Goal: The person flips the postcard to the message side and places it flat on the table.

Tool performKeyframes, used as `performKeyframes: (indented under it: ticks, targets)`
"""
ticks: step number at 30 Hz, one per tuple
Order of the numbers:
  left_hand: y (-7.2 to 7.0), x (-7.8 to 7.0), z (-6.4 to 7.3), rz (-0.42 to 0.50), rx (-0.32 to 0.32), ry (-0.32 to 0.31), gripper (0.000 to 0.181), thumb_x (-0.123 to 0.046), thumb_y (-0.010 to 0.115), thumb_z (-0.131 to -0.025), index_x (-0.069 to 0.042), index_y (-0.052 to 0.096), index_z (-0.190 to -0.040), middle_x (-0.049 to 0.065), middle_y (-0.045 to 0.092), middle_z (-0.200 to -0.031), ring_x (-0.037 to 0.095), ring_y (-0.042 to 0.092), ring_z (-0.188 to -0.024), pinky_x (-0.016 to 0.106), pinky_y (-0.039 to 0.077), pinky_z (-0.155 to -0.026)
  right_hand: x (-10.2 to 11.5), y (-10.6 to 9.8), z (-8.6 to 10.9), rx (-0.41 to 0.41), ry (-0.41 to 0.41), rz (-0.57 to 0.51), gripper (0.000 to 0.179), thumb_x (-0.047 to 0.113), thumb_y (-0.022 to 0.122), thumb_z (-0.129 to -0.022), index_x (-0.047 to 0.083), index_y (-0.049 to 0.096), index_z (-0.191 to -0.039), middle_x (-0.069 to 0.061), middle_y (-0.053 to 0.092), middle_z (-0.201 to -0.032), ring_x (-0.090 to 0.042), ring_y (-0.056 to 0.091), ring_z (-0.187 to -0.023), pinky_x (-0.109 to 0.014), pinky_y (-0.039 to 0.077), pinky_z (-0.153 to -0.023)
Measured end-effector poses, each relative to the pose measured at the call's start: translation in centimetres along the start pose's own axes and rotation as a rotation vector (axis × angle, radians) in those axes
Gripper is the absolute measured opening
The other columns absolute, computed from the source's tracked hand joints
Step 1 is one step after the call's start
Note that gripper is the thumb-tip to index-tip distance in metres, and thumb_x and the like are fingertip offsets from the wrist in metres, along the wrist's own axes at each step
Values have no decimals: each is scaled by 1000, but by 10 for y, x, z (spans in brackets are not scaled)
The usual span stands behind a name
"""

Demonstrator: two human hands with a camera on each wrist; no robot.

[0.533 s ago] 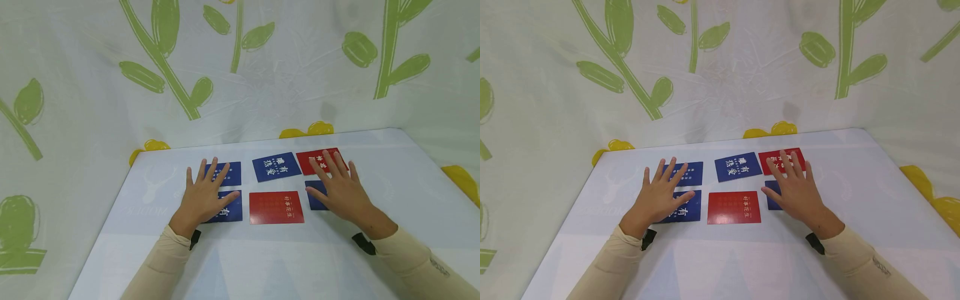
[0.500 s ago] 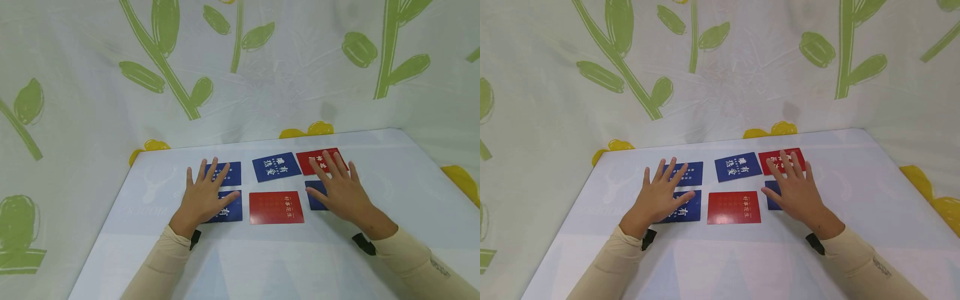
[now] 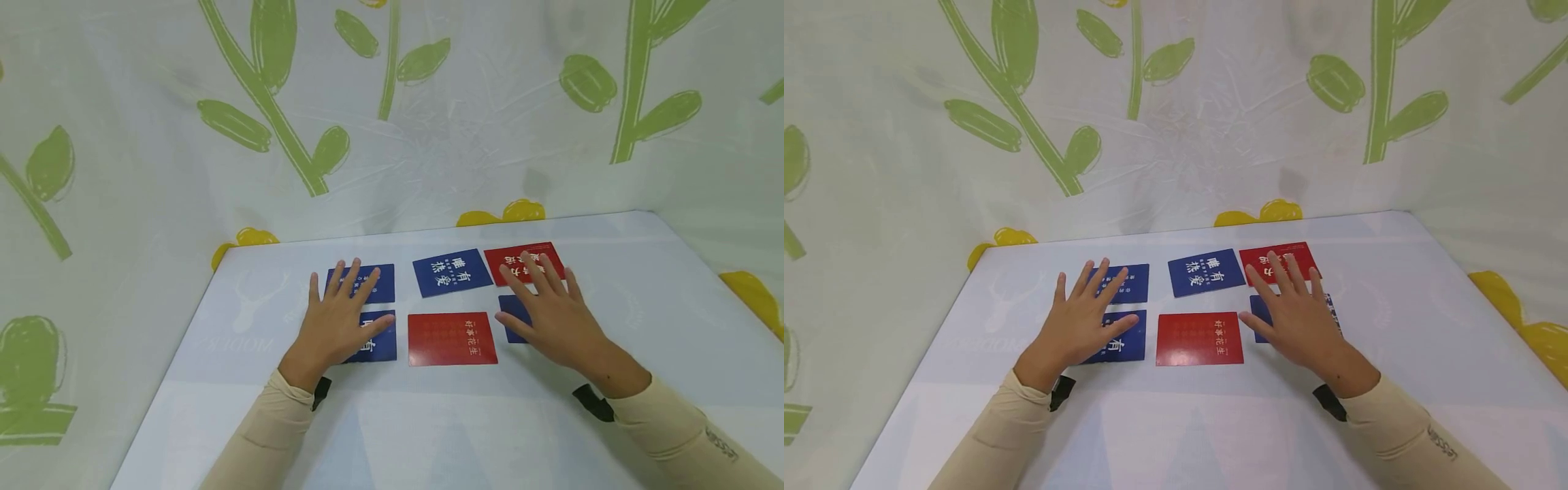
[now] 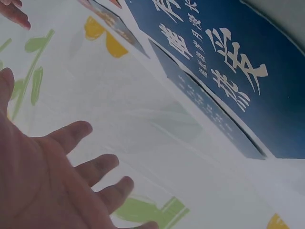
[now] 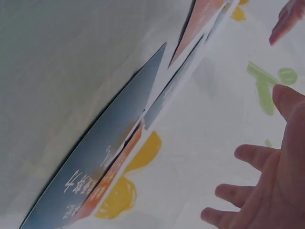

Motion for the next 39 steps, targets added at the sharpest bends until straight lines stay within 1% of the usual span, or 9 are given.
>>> performKeyframes:
  ticks: [2,4,8,11,13,18,25,33,39]
  targets:
    - [-2,-4,-1,-2,-13,22,82,-72,44,-91,-28,29,-159,8,21,-167,35,15,-155,68,9,-120,4,-2,0,-8,-11,-14,85,46,72,-86,18,33,-157,-23,20,-162,-45,12,-150,-75,13,-115]
    - [-4,-11,-3,-6,-32,56,75,-67,48,-93,-28,35,-156,8,32,-163,33,28,-152,64,20,-120,9,-5,-1,-23,-30,-42,78,42,73,-87,17,41,-153,-21,26,-160,-44,20,-149,-74,19,-114]
    - [-8,-28,-6,4,-85,150,58,-54,58,-96,-25,52,-146,6,55,-147,29,52,-136,57,42,-110,23,-9,-2,-49,-77,-106,62,33,77,-86,16,57,-142,-17,44,-151,-41,38,-141,-69,36,-109]
    - [-7,-43,-9,20,-114,214,49,-46,64,-95,-24,61,-137,4,65,-134,26,62,-125,54,49,-103,33,-11,-3,-59,-115,-141,53,30,80,-84,17,65,-133,-15,55,-142,-39,49,-133,-64,45,-102]
    - [-4,-51,-10,24,-108,241,47,-46,67,-93,-24,64,-134,3,68,-129,24,64,-120,53,51,-102,39,-10,-3,-53,-141,-159,50,29,81,-83,17,68,-129,-14,59,-138,-38,53,-129,-61,50,-98]
    - [12,-65,-9,38,-25,271,49,-48,72,-89,-27,66,-132,0,69,-125,21,65,-114,46,54,-98,47,-4,-3,-17,-179,-190,47,28,84,-80,17,71,-124,-12,64,-132,-36,59,-123,-54,57,-90]
    - [27,-74,-1,42,46,337,60,-52,79,-81,-24,65,-133,0,68,-126,20,63,-116,43,53,-98,47,14,1,144,-201,-221,51,33,84,-80,20,70,-126,-8,63,-133,-34,59,-122,-49,59,-88]
    - [43,-72,3,76,160,292,68,-50,79,-82,-25,58,-141,2,57,-145,24,52,-137,46,45,-111,45,31,4,230,-278,-154,57,36,85,-78,21,68,-131,-8,61,-137,-35,58,-126,-49,57,-94]
    - [45,-69,1,86,202,285,70,-51,76,-84,-24,54,-145,3,53,-149,24,49,-140,47,43,-112,42,35,2,261,-302,-110,63,37,84,-78,21,64,-135,-10,57,-142,-36,56,-128,-48,57,-93]
Point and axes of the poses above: each hand's wrist, its own z-axis away from the middle knuckle, its own y-axis out of the palm, x = y × z, the point moved 6 cm from there along -z, towards the middle knuckle
